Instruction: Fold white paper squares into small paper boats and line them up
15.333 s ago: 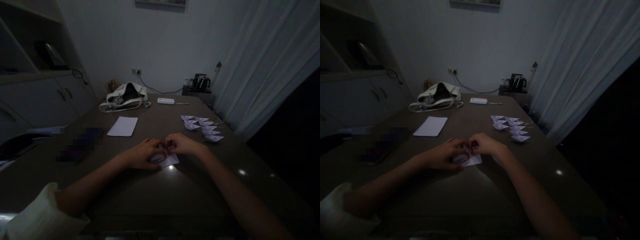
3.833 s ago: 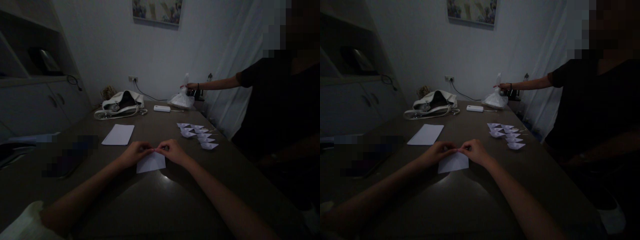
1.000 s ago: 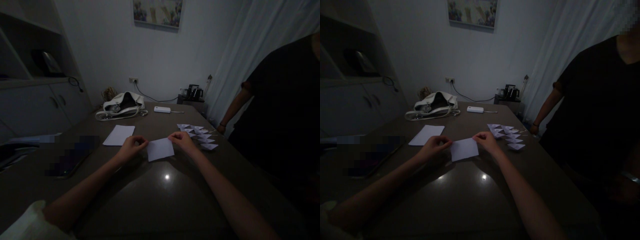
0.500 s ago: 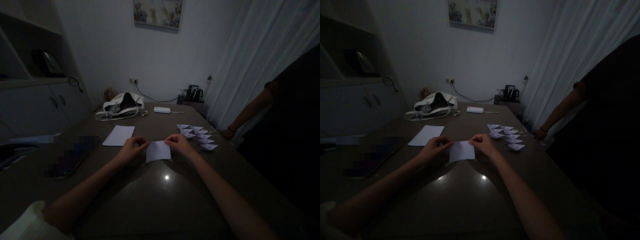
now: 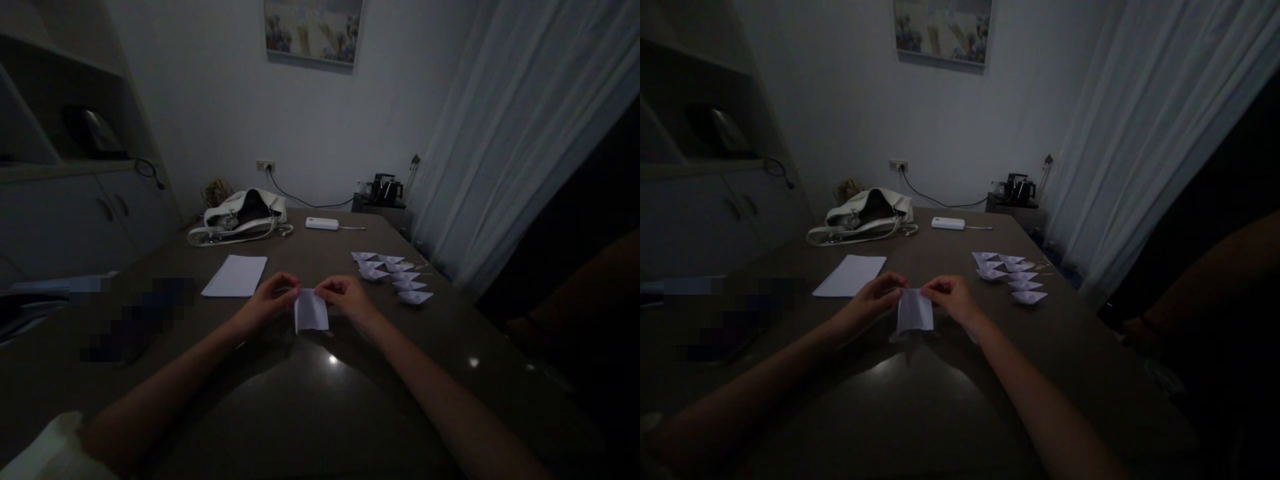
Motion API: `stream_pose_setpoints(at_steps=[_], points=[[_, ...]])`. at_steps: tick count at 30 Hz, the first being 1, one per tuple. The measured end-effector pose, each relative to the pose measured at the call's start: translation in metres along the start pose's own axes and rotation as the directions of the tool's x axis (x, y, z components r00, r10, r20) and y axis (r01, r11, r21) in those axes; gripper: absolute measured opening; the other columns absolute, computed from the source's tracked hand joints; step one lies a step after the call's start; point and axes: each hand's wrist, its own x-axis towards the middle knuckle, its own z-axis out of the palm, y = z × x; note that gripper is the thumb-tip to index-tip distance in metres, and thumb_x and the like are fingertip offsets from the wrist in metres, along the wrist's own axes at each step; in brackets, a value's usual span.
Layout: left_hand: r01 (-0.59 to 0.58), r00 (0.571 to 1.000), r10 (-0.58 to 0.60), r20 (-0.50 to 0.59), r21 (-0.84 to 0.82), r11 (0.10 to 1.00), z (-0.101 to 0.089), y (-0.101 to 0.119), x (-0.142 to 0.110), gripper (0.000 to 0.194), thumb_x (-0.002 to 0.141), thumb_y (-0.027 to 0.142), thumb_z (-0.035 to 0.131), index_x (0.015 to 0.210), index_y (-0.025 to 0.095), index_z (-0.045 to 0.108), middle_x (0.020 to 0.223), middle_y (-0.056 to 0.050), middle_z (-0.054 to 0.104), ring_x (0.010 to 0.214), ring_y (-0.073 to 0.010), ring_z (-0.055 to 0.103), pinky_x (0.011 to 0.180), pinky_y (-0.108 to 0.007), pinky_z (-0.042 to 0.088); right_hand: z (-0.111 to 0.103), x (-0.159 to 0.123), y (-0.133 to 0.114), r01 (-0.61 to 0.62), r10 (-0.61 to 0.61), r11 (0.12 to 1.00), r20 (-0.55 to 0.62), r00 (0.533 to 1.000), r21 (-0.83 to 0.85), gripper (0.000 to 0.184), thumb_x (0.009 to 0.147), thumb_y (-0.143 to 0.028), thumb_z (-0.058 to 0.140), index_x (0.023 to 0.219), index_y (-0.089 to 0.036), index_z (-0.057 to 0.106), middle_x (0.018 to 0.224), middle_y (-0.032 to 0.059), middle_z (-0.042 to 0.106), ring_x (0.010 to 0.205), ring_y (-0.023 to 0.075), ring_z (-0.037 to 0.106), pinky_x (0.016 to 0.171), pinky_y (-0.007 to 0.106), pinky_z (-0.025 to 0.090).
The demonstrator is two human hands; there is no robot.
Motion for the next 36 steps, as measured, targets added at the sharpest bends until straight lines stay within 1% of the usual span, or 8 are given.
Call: stream_pose_setpoints(at_steps=[5, 7, 10, 14, 19, 26, 32, 36], points=[[0.083, 0.993, -0.071, 0.097, -0.126, 0.989, -0.004, -0.001, -0.002, 0.04, 0.081, 0.043, 0.06, 0.112, 0.019, 0.055, 0.096, -0.006, 0.063, 0.078, -0.016, 0.06, 0.068, -0.027, 0.047, -0.003, 0.001, 0.0, -0.046, 0.051, 0.997, -0.073, 0.996, 0.065, 0.025, 0.061, -0.039, 0.075, 0.07, -0.017, 0.067, 0.064, -0.0007, 0.064, 0.057, 0.011, 0.057, 0.055, 0.023, 0.046], [0.114, 0.984, -0.099, 0.151, -0.098, 0.989, -0.002, 0.0, -0.003, 0.046, 0.08, 0.045, 0.061, 0.116, 0.017, 0.055, 0.1, -0.009, 0.065, 0.082, -0.0187, 0.062, 0.071, -0.029, 0.048, -0.002, 0.001, 0.002, -0.061, 0.069, 0.995, -0.095, 0.993, 0.08, 0.026, 0.06, -0.04, 0.076, 0.068, -0.017, 0.066, 0.063, -0.0005, 0.064, 0.057, 0.0117, 0.057, 0.055, 0.024, 0.046], [0.116, 0.967, -0.112, 0.229, 0.0, 0.993, 0.004, 0.002, -0.005, 0.049, 0.075, 0.047, 0.065, 0.108, 0.012, 0.061, 0.094, -0.012, 0.068, 0.083, -0.0223, 0.064, 0.071, -0.031, 0.049, 0.004, 0.001, 0.004, -0.07, 0.079, 0.995, -0.12, 0.99, 0.077, 0.029, 0.058, -0.042, 0.076, 0.066, -0.016, 0.066, 0.063, 0.0004, 0.064, 0.056, 0.0135, 0.058, 0.055, 0.026, 0.046], [0.158, 0.971, -0.16, 0.18, 0.023, 0.987, 0.01, 0.005, -0.005, 0.038, 0.077, 0.044, 0.064, 0.098, 0.013, 0.065, 0.086, -0.009, 0.07, 0.078, -0.0206, 0.065, 0.068, -0.029, 0.05, 0.013, 0.0, 0.002, -0.052, 0.054, 0.998, -0.112, 0.992, 0.018, 0.033, 0.056, -0.045, 0.076, 0.064, -0.015, 0.065, 0.062, 0.0011, 0.064, 0.057, 0.0137, 0.057, 0.054, 0.025, 0.044], [0.163, 0.982, -0.164, 0.089, 0.017, 0.987, 0.009, 0.006, -0.003, 0.033, 0.072, 0.039, 0.069, 0.091, 0.012, 0.064, 0.086, -0.009, 0.071, 0.078, -0.0215, 0.066, 0.069, -0.032, 0.052, 0.016, -0.004, -0.002, -0.126, 0.144, 0.983, -0.135, 0.98, 0.132, 0.044, 0.065, -0.057, 0.065, 0.071, -0.014, 0.066, 0.067, 0.0035, 0.064, 0.059, 0.0136, 0.059, 0.055, 0.025, 0.046], [0.14, 0.988, -0.143, 0.063, 0.054, 0.989, 0.008, 0.009, -0.003, 0.036, 0.066, 0.037, 0.073, 0.089, 0.013, 0.062, 0.086, -0.008, 0.07, 0.077, -0.0199, 0.065, 0.068, -0.03, 0.05, 0.015, -0.002, 0.004, -0.024, 0.02, 0.999, -0.11, 0.994, -0.037, 0.027, 0.061, -0.041, 0.073, 0.065, -0.015, 0.066, 0.062, 0.0021, 0.064, 0.055, 0.0127, 0.056, 0.054, 0.025, 0.043], [0.06, 0.996, -0.045, -0.073, 0.219, 0.974, 0.007, 0.015, -0.002, 0.039, 0.072, 0.052, 0.062, 0.067, 0.013, 0.059, 0.056, 0.001, 0.058, 0.054, -0.0126, 0.053, 0.053, -0.023, 0.041, 0.015, -0.001, 0.005, 0.03, -0.033, 0.999, -0.143, 0.989, -0.021, 0.021, 0.058, -0.033, 0.075, 0.064, -0.016, 0.064, 0.065, 0.0015, 0.066, 0.059, 0.0142, 0.059, 0.061, 0.027, 0.046], [0.014, 0.998, 0.008, -0.066, 0.32, 0.947, 0.005, 0.016, -0.001, 0.038, 0.072, 0.051, 0.061, 0.061, 0.015, 0.056, 0.054, 0.002, 0.056, 0.054, -0.0123, 0.051, 0.053, -0.022, 0.039, 0.015, -0.001, 0.005, 0.029, -0.034, 0.999, -0.149, 0.988, -0.032, 0.023, 0.056, -0.034, 0.077, 0.064, -0.017, 0.063, 0.065, 0.0016, 0.066, 0.061, 0.0154, 0.061, 0.063, 0.028, 0.048]])
